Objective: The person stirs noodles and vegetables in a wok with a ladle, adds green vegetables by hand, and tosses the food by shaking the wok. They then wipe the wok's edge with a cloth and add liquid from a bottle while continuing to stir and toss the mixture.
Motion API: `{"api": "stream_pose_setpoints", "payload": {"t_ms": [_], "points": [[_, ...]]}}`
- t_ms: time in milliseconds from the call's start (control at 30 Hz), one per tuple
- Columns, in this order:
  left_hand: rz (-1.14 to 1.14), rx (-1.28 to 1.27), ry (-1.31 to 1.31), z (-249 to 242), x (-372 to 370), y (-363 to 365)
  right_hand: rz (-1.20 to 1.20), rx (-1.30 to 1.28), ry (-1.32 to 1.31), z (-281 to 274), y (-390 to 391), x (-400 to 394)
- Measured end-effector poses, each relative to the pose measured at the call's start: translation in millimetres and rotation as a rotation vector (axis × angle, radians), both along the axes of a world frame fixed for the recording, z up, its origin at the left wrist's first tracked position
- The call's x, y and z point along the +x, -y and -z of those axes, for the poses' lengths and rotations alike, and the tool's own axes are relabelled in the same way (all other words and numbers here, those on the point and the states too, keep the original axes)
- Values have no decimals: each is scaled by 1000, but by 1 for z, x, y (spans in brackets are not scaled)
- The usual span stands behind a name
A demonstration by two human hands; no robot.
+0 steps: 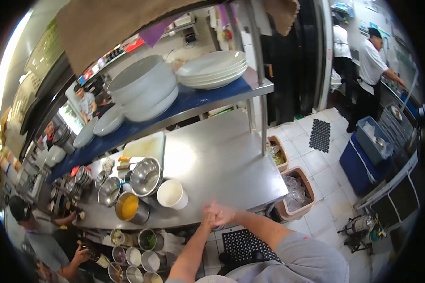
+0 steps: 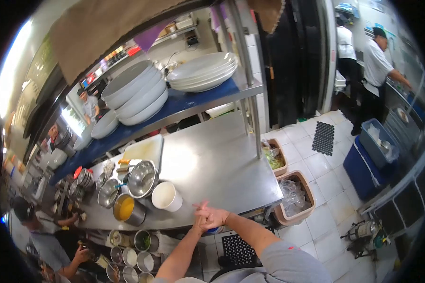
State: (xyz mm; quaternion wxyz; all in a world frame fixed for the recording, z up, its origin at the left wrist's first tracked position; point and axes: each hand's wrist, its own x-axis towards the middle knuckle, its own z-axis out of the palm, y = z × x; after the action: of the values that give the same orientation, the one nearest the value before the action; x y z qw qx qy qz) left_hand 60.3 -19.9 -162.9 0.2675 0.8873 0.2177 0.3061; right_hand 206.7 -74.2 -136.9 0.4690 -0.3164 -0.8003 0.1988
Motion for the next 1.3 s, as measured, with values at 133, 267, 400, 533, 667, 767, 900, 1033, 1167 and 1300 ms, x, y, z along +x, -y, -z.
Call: {"api": "stream_pose_setpoints", "payload": {"t_ms": [133, 267, 400, 533, 667, 767, 900, 1033, 1167, 1300], "points": [[200, -8, -471, -6, -14, -14, -132, -103, 414, -36, -1, 17], [370, 271, -343, -33, -29, -20, -226, -116, 594, -11, -19, 16], [445, 188, -173, -1, -25, -38, -109, -116, 588, -10, -8, 7], [449, 228, -54, -15, -20, -36, -71, 32, 546, -4, -16, 10], [424, 239, -78, -2, -24, -34, -18, -67, 551, -18, -8, 4], [404, 195, -82, -1, -19, -32, 38, -78, 544, -19, -7, 7], [298, 54, -244, -34, -20, -27, 149, -82, 574, -24, -6, 7], [183, 14, -390, -62, -19, -25, 416, -230, 594, -43, 4, 0], [64, 149, -468, -55, -17, -22, 465, -290, 629, -38, -2, 3], [95, 169, -517, -60, -15, -23, 508, -235, 584, -40, 1, 2]]}}
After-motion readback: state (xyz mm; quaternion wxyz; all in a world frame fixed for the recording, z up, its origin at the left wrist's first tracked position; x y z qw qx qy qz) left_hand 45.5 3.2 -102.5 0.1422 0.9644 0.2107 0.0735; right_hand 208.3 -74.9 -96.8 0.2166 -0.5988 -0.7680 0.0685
